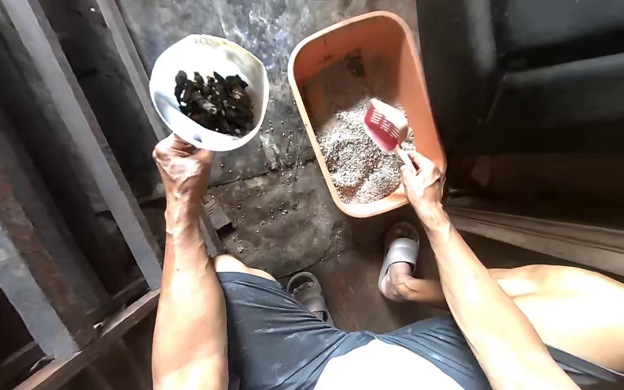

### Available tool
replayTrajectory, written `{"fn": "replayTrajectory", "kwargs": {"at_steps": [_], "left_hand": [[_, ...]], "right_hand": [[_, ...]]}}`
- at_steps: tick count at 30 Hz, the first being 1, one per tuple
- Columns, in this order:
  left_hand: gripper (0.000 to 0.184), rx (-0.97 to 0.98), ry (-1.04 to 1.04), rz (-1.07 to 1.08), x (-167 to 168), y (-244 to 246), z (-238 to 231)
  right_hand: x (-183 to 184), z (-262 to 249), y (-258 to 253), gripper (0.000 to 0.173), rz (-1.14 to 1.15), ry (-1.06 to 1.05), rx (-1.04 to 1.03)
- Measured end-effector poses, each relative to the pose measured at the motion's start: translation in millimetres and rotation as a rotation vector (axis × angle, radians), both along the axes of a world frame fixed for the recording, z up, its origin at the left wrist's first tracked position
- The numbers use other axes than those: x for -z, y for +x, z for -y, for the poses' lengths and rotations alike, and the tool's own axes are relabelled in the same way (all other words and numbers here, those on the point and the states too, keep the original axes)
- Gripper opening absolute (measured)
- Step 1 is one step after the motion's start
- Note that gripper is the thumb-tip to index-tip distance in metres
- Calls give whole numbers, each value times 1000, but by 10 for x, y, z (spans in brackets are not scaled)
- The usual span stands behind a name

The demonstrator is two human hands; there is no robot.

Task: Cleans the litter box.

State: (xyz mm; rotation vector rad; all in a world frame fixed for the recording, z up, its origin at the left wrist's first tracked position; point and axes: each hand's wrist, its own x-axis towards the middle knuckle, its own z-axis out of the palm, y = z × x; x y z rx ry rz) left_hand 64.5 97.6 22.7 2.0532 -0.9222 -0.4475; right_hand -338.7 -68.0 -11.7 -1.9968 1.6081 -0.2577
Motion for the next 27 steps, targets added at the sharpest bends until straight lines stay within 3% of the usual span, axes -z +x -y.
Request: {"fn": "replayTrajectory", "kwargs": {"at_steps": [6, 15, 21, 27], "left_hand": [[21, -6, 13, 73, -16, 9, -29], [18, 43, -7, 110, -58, -31, -52], [19, 40, -13, 114, -41, 15, -70], [17, 41, -6, 105, -46, -10, -9]], "right_hand": [[220, 323, 347, 40, -280, -108, -219], [391, 481, 701, 34, -418, -94, -502], [160, 584, 453, 25, -536, -31, -549], [97, 547, 700, 32, -415, -17, -454]]}}
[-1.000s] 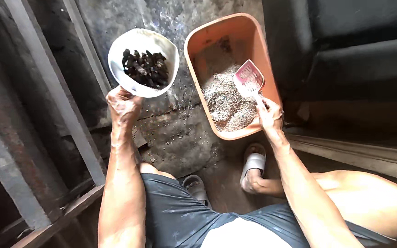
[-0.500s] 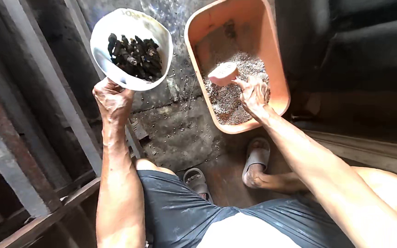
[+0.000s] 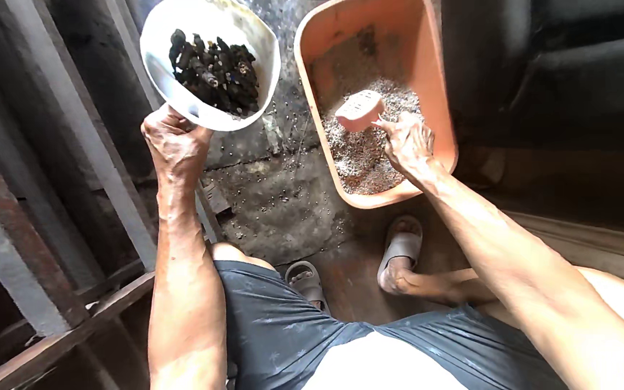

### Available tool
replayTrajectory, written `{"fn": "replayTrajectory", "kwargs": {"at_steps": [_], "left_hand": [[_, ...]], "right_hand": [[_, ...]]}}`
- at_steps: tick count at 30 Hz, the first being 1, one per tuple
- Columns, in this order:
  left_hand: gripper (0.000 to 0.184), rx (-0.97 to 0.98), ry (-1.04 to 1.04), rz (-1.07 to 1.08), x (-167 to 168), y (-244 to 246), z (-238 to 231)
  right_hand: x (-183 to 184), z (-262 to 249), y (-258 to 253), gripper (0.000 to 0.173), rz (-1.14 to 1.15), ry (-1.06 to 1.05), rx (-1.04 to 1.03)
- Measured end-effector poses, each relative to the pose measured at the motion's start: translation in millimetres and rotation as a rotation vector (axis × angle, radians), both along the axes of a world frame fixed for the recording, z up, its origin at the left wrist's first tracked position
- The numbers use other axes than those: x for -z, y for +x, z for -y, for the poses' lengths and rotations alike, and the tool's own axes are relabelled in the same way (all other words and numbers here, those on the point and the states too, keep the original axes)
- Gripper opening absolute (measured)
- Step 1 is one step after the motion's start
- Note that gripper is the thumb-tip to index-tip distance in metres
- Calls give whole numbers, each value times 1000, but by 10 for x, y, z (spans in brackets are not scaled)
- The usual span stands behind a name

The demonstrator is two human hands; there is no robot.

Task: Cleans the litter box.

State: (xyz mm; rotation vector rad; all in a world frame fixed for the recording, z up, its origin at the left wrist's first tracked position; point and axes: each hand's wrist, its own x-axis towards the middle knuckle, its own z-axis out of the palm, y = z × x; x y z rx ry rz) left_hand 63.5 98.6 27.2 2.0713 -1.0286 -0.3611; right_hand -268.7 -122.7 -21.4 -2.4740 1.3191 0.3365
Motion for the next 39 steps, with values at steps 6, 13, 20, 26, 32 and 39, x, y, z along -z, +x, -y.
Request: {"fn": "replayTrajectory", "kwargs": {"at_steps": [6, 13, 20, 26, 32, 39], "left_hand": [[17, 18, 20, -10, 39, 22, -2], [17, 13, 3, -9, 12, 39, -14], [19, 10, -18, 2, 51, 85, 6], [18, 2, -45, -15, 15, 46, 53], [16, 19, -91, -46, 14, 62, 35], [24, -26, -2, 32, -56, 64, -23]], "right_hand": [[25, -148, 391, 32, -20, 22, -41], [39, -185, 161, 32, -141, 108, -141], [-385, 39, -210, 24, -204, 111, -136], [-600, 135, -428, 35, -35, 185, 70], [-562, 157, -674, 30, 34, 421, 283], [-371, 1, -760, 26, -40, 403, 240]]}}
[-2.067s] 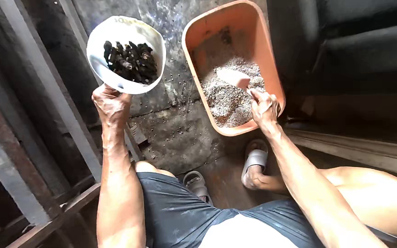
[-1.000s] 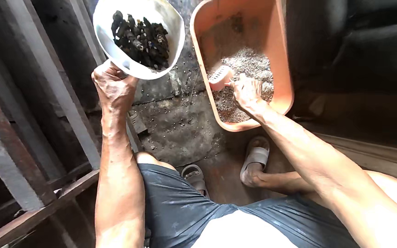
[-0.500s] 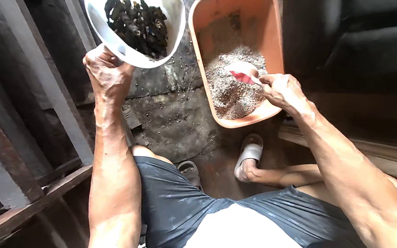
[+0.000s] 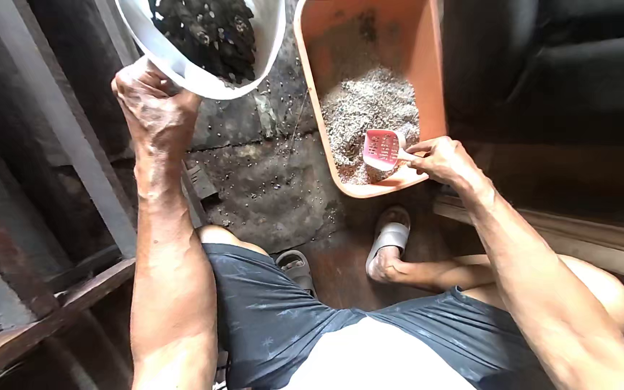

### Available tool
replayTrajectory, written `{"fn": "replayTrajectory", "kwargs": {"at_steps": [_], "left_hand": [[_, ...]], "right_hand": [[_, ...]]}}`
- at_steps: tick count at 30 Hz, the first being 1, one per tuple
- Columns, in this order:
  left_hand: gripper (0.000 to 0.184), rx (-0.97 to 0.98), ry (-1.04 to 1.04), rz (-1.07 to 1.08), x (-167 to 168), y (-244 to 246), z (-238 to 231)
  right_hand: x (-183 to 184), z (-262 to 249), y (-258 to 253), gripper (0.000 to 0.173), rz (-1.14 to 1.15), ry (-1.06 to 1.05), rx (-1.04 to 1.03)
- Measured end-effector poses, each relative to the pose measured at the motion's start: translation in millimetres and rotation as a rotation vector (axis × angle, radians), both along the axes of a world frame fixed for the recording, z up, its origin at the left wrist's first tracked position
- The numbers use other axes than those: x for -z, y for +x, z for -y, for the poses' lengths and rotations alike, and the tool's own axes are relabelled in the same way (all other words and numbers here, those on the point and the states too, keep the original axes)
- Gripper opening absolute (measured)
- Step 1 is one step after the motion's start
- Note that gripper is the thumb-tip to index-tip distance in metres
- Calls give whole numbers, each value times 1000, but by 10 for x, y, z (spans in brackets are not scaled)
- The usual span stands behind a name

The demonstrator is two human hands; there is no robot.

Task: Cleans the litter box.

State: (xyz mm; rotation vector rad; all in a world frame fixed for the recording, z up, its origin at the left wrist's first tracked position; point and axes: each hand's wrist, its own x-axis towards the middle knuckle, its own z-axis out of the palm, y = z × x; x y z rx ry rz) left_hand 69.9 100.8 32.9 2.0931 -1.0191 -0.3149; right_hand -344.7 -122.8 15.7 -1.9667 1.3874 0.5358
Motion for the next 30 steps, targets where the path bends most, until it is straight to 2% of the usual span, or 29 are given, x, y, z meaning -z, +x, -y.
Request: {"fn": "replayTrajectory", "kwargs": {"at_steps": [8, 10, 15, 18, 23, 30], "left_hand": [[21, 41, -32, -2, 15, -11, 4], [20, 43, -39, -5, 23, 1, 5], [23, 45, -13, 6, 47, 14, -16], [19, 46, -25, -13, 58, 11, -1], [20, 55, -31, -15, 96, 18, 17], [20, 71, -63, -33, 85, -33, 102]], "right_hand": [[508, -218, -84, 28, 159, 110, 160], [568, -236, -80, 28, 140, 66, 85], [556, -199, 1, 29, -111, -94, -150], [652, -261, 104, 29, -133, -95, -162], [738, -229, -30, 30, -59, -89, -141], [667, -57, -447, 29, 148, -12, 27]]}}
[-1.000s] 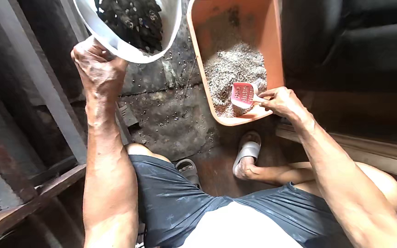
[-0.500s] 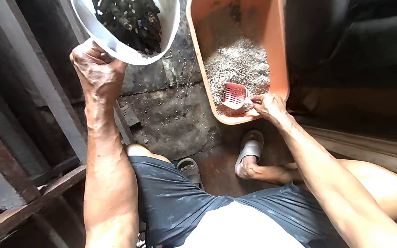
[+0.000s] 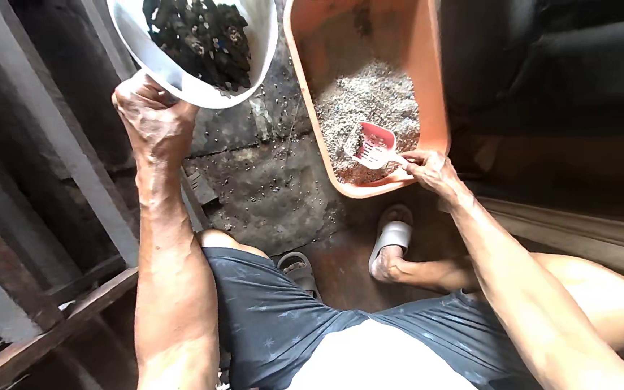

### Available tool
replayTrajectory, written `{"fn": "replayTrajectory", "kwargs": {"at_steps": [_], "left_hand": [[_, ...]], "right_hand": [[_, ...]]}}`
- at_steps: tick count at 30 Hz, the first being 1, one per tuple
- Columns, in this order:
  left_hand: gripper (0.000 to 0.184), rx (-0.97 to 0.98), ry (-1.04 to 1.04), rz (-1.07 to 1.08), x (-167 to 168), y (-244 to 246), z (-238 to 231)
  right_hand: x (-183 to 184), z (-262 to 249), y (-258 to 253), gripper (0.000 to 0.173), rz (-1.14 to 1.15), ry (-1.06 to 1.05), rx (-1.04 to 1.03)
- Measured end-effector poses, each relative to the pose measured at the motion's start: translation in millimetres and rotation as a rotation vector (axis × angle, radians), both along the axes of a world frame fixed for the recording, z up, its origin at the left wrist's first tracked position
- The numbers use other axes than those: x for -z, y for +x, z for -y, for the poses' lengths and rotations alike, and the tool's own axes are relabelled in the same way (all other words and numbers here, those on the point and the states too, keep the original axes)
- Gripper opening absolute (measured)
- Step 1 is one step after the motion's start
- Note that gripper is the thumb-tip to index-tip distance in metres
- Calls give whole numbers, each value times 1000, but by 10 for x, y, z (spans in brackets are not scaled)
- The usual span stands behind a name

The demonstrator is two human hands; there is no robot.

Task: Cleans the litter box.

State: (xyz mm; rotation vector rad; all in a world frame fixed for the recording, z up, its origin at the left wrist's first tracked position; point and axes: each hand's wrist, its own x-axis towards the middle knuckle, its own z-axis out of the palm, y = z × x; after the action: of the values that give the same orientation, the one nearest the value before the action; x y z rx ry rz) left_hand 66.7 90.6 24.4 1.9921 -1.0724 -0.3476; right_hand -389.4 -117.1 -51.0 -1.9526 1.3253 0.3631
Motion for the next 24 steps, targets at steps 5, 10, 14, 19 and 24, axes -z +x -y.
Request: {"fn": "replayTrajectory", "kwargs": {"at_steps": [5, 10, 14, 19, 24], "left_hand": [[20, 46, 36, -25, 32, -36, 90], [21, 62, 64, -7, 35, -70, 117], [21, 59, 40, -15, 88, -55, 86], [19, 81, 57, -47, 128, -53, 49], [18, 120, 106, -68, 219, -60, 54]], "right_hand": [[-138, -85, -72, 28, 103, -52, 65], [-341, -348, -104, 27, 182, -71, 163], [-228, -308, -83, 27, 175, -63, 168], [-297, -313, -42, 28, 197, -59, 192], [-379, -308, -13, 29, 203, -73, 200]]}}
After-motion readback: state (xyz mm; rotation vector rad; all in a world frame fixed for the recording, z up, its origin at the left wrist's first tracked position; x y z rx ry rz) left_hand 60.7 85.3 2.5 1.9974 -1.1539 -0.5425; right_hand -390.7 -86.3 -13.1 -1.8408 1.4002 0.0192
